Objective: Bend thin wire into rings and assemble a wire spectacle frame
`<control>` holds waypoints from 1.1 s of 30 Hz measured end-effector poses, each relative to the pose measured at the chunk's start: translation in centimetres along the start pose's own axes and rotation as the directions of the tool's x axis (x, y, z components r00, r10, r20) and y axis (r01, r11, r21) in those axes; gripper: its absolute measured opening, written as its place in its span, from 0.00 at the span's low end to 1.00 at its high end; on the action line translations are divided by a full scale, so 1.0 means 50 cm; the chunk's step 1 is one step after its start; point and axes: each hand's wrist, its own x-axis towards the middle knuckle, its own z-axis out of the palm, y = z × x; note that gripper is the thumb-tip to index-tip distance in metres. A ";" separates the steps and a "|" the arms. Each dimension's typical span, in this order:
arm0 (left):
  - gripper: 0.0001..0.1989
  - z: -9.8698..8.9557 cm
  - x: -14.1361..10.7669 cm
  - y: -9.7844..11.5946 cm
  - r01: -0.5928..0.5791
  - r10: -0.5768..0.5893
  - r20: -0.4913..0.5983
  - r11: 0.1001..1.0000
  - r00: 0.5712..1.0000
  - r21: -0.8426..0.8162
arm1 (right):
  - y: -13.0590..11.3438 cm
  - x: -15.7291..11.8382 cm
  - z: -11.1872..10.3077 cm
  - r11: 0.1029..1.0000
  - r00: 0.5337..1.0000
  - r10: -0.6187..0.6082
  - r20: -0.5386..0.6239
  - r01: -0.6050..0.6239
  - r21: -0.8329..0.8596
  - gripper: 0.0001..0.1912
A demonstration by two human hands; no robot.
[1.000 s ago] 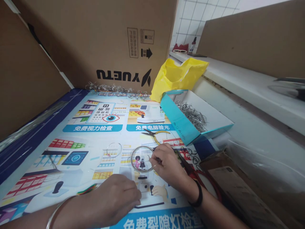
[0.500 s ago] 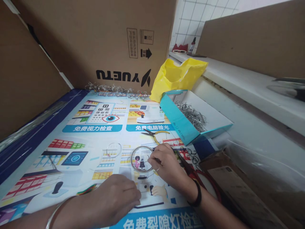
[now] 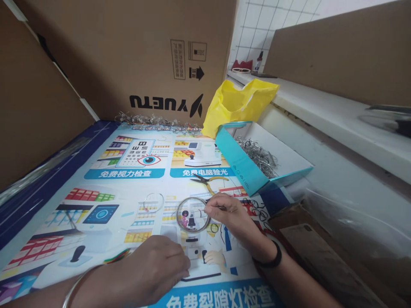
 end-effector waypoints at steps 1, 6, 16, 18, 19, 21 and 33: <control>0.05 0.000 0.000 0.000 0.007 -0.007 0.026 1.000 1.000 -0.011 | -0.003 -0.001 -0.001 0.999 1.000 0.025 0.002 -0.025 0.038 0.13; 0.06 -0.001 0.000 0.002 0.029 -0.026 0.061 0.998 0.998 -0.047 | -0.001 -0.007 0.005 0.989 0.997 0.079 0.014 -0.080 0.128 0.12; 0.05 -0.022 0.010 -0.006 0.329 -0.417 -0.304 0.895 0.857 -0.301 | -0.035 -0.029 0.032 0.996 0.991 0.090 0.099 -0.089 -0.005 0.15; 0.06 -0.023 0.009 -0.006 0.323 -0.407 -0.295 0.899 0.864 -0.295 | -0.040 -0.032 0.037 0.997 0.991 0.074 0.114 -0.071 -0.026 0.15; 0.06 -0.023 0.009 -0.006 0.315 -0.397 -0.288 0.903 0.871 -0.293 | -0.041 -0.033 0.039 0.997 0.990 0.072 0.124 -0.069 -0.031 0.15; 0.07 -0.022 0.008 -0.006 0.296 -0.378 -0.283 0.909 0.881 -0.292 | -0.040 -0.034 0.043 0.997 0.987 0.076 0.139 -0.072 -0.034 0.14; 0.07 -0.024 0.010 -0.005 0.283 -0.359 -0.353 0.926 0.864 -0.250 | -0.038 -0.034 0.037 0.983 0.976 -0.153 0.153 0.167 -0.079 0.09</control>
